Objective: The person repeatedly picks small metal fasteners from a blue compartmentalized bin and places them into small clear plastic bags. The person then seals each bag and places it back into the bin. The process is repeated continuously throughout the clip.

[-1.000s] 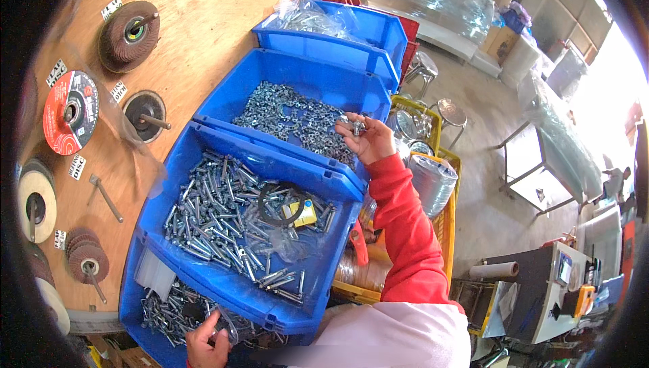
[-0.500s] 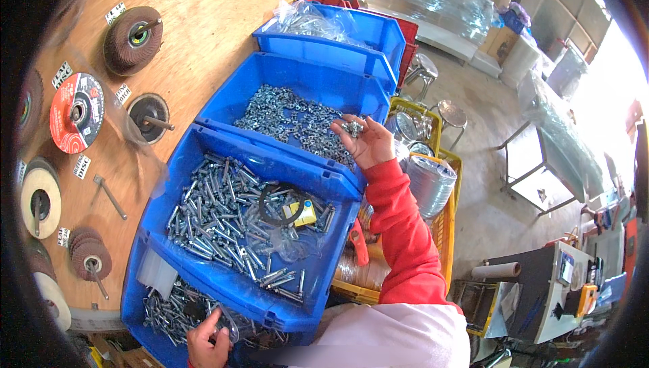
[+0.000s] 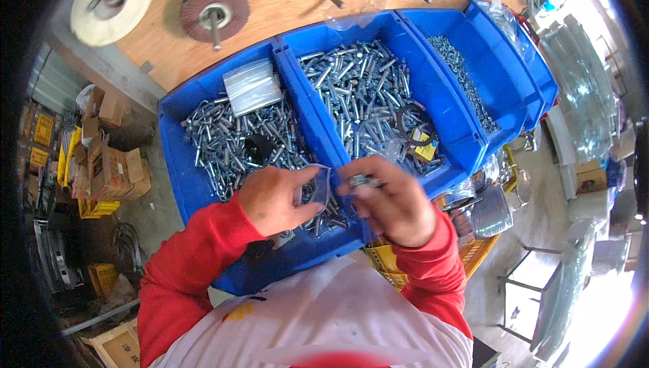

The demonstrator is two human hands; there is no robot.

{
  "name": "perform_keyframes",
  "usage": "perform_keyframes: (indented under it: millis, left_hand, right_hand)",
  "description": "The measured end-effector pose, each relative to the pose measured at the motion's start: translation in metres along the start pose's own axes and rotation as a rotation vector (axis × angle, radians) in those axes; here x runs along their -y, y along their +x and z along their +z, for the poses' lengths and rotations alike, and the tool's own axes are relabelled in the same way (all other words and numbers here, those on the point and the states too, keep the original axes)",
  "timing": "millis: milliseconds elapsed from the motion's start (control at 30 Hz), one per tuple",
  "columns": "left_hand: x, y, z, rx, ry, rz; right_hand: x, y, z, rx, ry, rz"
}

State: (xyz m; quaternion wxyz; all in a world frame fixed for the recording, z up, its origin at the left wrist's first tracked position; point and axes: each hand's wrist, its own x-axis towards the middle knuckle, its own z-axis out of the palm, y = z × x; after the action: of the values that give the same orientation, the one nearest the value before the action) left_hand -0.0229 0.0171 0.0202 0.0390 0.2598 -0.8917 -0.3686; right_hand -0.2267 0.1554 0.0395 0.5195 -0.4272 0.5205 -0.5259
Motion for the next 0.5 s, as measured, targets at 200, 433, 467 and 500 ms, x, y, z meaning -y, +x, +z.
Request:
perform_keyframes:
  millis: [200, 433, 467, 500]
  left_hand:
    - [0.006, -0.001, -0.004, -0.024, 0.079, 0.020]
    - [0.023, -0.011, -0.002, -0.046, 0.091, 0.051]
    - [0.024, -0.013, -0.001, -0.046, 0.099, 0.063]
    - [0.025, -0.014, -0.002, -0.029, 0.089, 0.065]
  right_hand:
    - [-0.014, 0.046, 0.046, 0.072, -0.950, -0.221]
    - [-0.002, 0.045, 0.065, 0.160, -1.209, 0.014]
    - [0.003, 0.046, 0.064, 0.189, -1.234, 0.017]
    - [0.007, 0.047, 0.063, 0.219, -1.270, 0.062]
